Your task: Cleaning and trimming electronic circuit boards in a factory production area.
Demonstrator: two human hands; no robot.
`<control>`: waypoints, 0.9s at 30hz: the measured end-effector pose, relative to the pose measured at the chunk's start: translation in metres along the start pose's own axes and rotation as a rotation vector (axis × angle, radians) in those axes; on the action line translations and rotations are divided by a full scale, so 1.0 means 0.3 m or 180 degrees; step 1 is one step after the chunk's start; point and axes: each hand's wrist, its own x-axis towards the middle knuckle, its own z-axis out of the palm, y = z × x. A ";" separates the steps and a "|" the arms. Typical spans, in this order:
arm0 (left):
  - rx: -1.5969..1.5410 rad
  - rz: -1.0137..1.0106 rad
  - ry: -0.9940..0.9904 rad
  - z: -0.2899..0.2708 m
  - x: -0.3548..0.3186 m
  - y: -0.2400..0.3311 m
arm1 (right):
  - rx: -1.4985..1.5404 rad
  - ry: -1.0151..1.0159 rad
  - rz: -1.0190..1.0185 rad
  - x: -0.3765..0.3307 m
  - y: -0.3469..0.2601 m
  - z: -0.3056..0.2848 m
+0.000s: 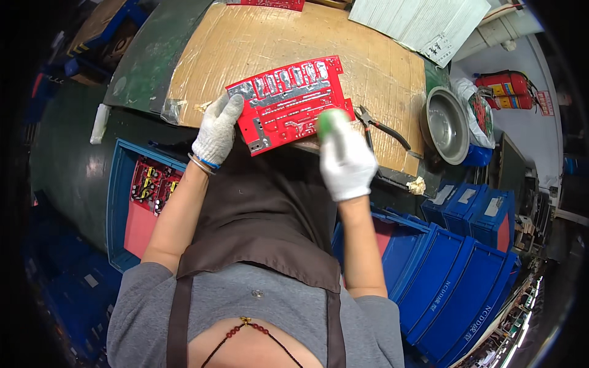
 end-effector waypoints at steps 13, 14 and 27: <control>-0.0084 0.0033 0.0070 0.027 -0.006 0.006 | 0.0090 0.0002 0.0001 0.125 -0.031 0.009; 0.0060 0.0095 0.0068 0.032 0.002 0.001 | 0.0062 -0.0343 -0.0408 0.101 -0.099 0.038; 0.0147 0.0103 0.0086 0.024 -0.029 -0.009 | 0.0181 -0.0535 -0.0389 0.103 -0.250 0.086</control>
